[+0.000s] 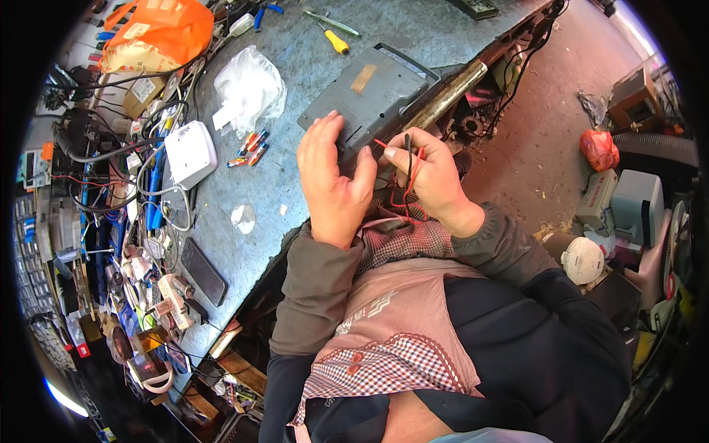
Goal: The person unpacks a blood pressure monitor from a bag, removes batteries, and uses a multimeter to test the batteries. They then place the batteries back into the monitor.
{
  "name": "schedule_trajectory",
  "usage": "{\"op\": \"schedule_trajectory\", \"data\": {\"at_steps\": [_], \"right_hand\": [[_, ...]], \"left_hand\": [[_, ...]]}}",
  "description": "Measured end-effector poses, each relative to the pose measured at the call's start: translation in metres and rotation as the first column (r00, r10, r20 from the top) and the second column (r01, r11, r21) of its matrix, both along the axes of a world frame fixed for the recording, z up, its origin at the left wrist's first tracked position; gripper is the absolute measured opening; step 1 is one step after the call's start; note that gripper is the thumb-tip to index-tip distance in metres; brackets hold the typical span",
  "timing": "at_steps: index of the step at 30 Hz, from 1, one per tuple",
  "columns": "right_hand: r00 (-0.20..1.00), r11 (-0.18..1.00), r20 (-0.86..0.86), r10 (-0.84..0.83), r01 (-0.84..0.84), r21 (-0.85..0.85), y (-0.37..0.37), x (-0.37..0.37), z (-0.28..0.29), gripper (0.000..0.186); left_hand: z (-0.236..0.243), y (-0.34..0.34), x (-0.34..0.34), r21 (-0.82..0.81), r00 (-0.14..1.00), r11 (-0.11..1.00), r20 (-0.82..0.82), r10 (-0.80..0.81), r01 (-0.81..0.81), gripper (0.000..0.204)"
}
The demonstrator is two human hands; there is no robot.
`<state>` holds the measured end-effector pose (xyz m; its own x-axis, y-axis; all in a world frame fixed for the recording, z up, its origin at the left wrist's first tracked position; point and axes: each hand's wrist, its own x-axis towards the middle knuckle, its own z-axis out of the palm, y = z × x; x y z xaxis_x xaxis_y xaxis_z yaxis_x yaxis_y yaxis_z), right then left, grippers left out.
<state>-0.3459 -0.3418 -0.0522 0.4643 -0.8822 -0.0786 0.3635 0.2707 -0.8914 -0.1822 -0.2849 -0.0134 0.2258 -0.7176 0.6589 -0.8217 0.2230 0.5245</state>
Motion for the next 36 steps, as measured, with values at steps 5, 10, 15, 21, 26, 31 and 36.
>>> {"op": "schedule_trajectory", "data": {"at_steps": [5,10,15,21,26,31,36], "right_hand": [[0.998,0.995,-0.034,-0.052,0.049,-0.088,-0.008,-0.003,-0.004,0.009],[0.998,0.994,-0.052,-0.046,0.041,-0.103,-0.011,-0.002,0.004,0.012],[0.983,0.985,-0.161,-0.087,0.061,-0.161,-0.012,-0.001,0.013,0.013],[0.992,0.989,-0.105,-0.069,0.054,-0.14,-0.016,0.0,0.008,0.014],[0.995,1.0,-0.095,-0.021,0.02,-0.01,-0.01,-0.006,0.011,0.018],[0.997,1.0,-0.072,0.012,-0.013,-0.008,-0.011,-0.005,0.004,0.022],[0.991,0.999,-0.131,-0.029,0.023,-0.04,-0.009,-0.007,0.013,0.02]], "left_hand": [[0.017,-0.002,0.02,0.173,0.993,0.985,0.11,-0.038,0.018,0.056],[0.036,-0.023,0.048,0.376,0.98,0.918,-0.19,-0.053,0.122,0.07],[0.051,-0.029,0.046,0.399,0.996,0.912,-0.022,-0.091,0.092,0.079],[0.048,-0.027,0.044,0.384,0.995,0.923,0.085,-0.045,0.009,0.085],[0.052,-0.027,0.053,0.452,0.984,0.875,-0.102,-0.143,0.175,0.099],[0.057,-0.03,0.036,0.457,0.919,0.886,0.378,-0.112,-0.08,0.109],[0.069,-0.043,0.006,0.577,0.883,0.772,0.468,-0.045,-0.266,0.107]]}}
